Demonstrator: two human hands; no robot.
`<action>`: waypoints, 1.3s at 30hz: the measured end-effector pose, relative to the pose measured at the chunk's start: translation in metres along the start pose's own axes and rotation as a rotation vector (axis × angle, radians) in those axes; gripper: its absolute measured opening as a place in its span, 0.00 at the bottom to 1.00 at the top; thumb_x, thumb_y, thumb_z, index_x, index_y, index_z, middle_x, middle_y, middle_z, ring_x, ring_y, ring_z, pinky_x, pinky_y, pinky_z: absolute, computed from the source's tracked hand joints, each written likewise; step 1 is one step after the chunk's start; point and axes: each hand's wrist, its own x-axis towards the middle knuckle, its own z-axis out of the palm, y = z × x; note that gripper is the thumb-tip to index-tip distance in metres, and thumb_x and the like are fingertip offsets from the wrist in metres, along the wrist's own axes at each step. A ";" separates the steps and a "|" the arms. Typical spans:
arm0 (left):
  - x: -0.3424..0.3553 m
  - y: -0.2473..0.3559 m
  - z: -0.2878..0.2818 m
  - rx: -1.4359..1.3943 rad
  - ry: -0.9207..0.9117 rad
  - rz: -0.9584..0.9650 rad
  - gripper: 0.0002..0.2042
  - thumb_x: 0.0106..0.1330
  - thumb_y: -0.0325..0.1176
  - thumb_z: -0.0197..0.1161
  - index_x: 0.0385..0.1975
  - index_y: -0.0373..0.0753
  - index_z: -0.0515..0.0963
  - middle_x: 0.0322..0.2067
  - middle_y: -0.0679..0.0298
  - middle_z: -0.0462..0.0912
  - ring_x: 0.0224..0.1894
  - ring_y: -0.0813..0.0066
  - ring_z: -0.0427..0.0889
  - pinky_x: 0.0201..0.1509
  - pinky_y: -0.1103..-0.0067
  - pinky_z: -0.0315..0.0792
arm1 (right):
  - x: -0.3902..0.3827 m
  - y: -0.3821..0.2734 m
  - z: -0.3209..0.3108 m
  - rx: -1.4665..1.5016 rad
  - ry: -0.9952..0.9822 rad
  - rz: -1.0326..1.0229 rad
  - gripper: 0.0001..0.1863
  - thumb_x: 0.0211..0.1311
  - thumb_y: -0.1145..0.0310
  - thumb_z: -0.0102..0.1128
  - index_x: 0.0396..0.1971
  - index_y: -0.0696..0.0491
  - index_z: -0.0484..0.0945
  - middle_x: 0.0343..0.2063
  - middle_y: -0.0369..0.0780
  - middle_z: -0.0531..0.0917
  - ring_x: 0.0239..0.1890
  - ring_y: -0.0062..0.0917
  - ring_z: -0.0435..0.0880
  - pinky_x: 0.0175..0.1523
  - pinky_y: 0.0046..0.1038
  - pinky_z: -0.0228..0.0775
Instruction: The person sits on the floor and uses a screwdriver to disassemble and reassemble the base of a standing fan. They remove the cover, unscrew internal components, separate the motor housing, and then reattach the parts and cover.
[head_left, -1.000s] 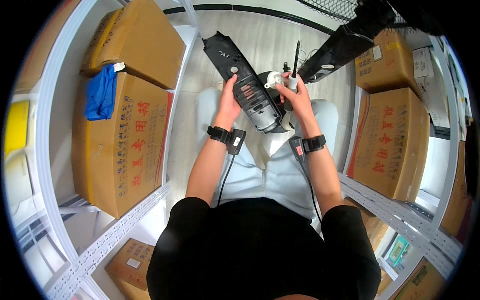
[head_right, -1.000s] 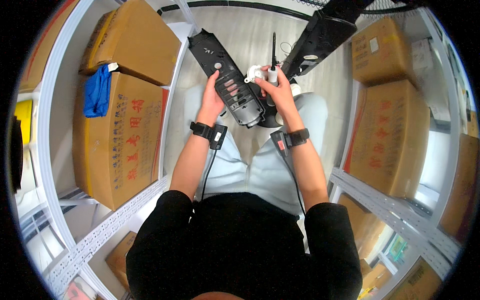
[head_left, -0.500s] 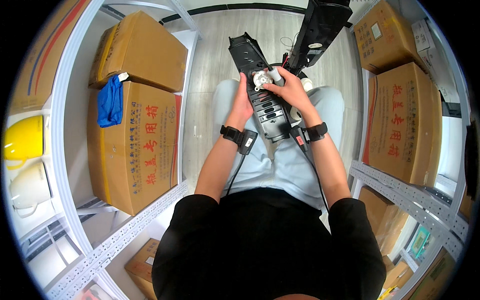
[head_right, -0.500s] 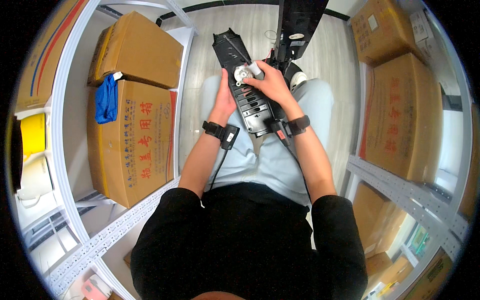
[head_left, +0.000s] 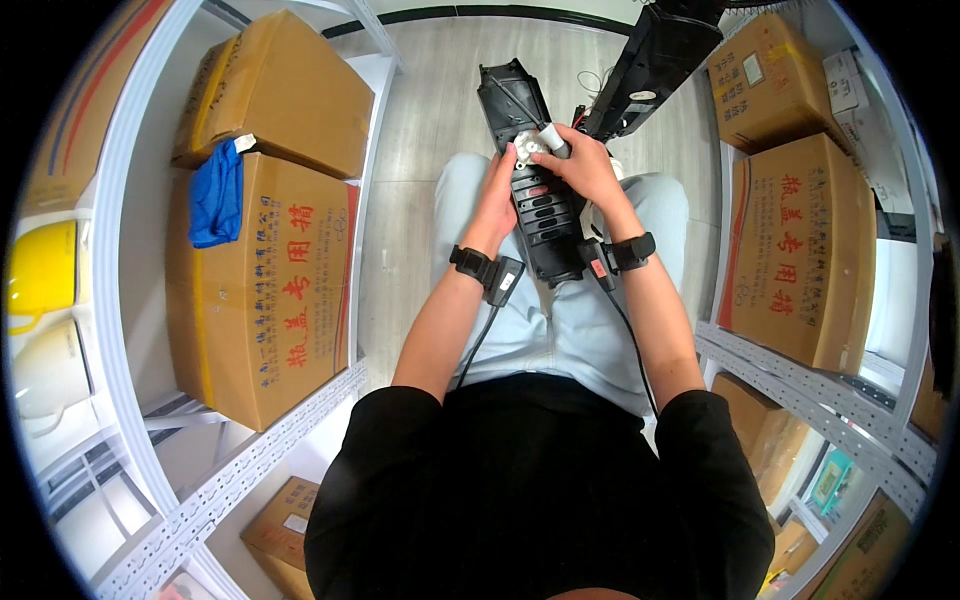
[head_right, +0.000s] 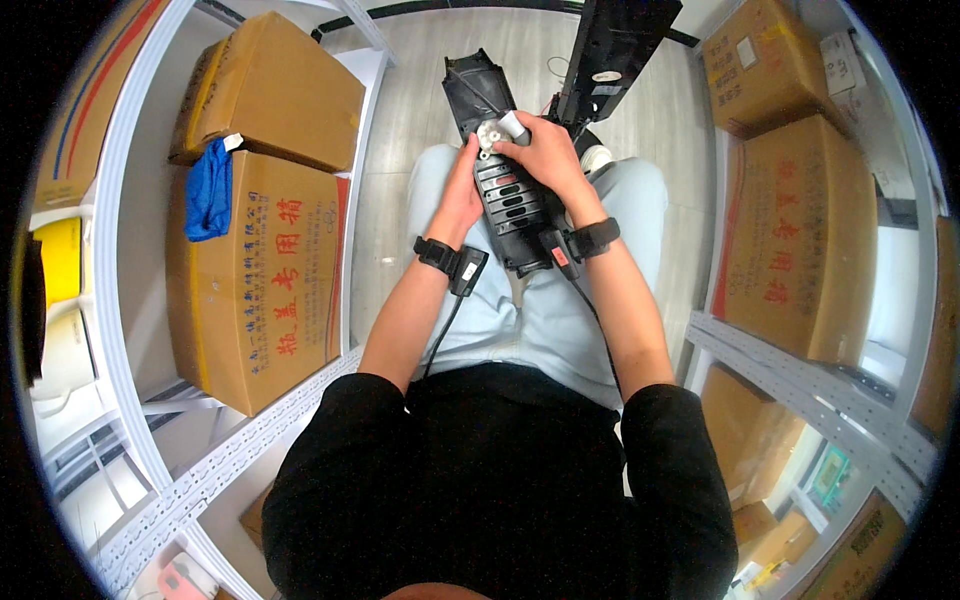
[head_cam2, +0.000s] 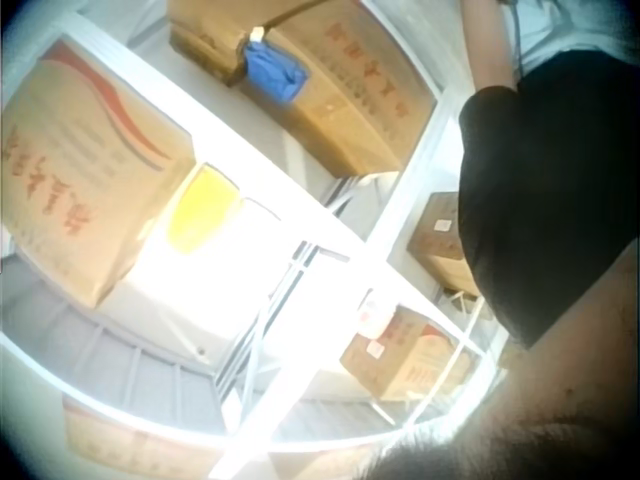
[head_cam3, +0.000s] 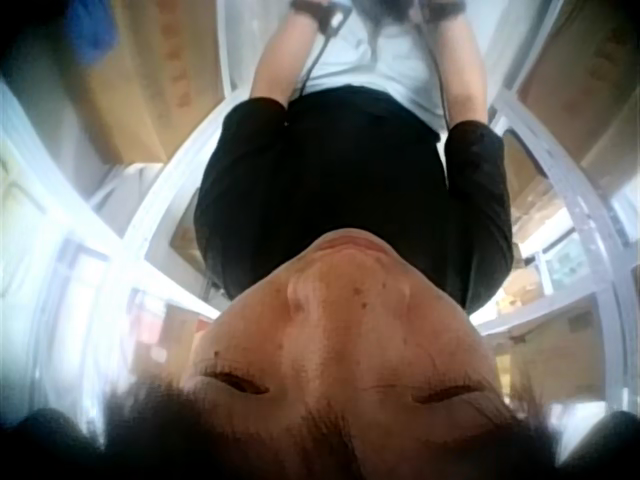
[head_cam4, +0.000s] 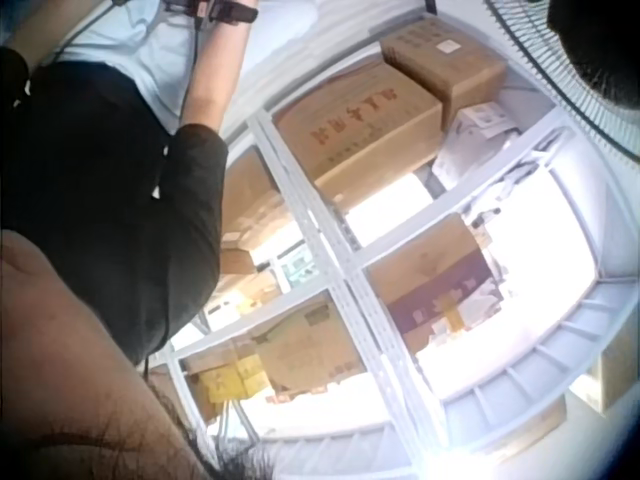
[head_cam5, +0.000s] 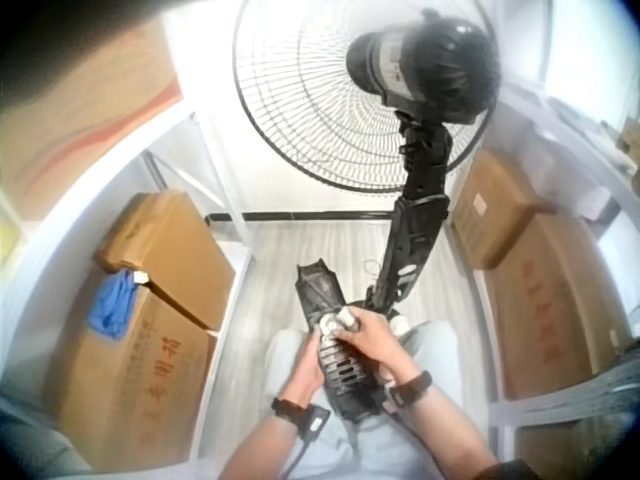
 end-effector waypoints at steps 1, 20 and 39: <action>-0.001 0.002 0.001 -0.001 -0.001 0.004 0.19 0.74 0.50 0.52 0.54 0.42 0.70 0.44 0.64 0.80 0.42 0.72 0.82 0.42 0.71 0.82 | 0.000 -0.003 -0.001 -0.015 0.006 0.000 0.25 0.52 0.58 0.73 0.49 0.51 0.80 0.31 0.44 0.86 0.33 0.34 0.85 0.41 0.32 0.74; 0.001 0.003 0.003 0.111 0.122 0.055 0.17 0.67 0.37 0.65 0.51 0.37 0.73 0.44 0.63 0.81 0.44 0.76 0.80 0.46 0.77 0.75 | -0.011 -0.019 -0.004 -0.032 0.030 0.050 0.22 0.54 0.60 0.71 0.48 0.52 0.80 0.35 0.45 0.86 0.36 0.38 0.85 0.43 0.32 0.75; 0.002 -0.001 0.005 0.250 0.155 0.083 0.19 0.65 0.34 0.67 0.52 0.34 0.73 0.46 0.61 0.81 0.46 0.74 0.80 0.51 0.77 0.73 | -0.034 0.020 0.005 0.420 0.128 0.220 0.20 0.57 0.67 0.69 0.50 0.53 0.79 0.35 0.34 0.84 0.31 0.15 0.80 0.37 0.20 0.73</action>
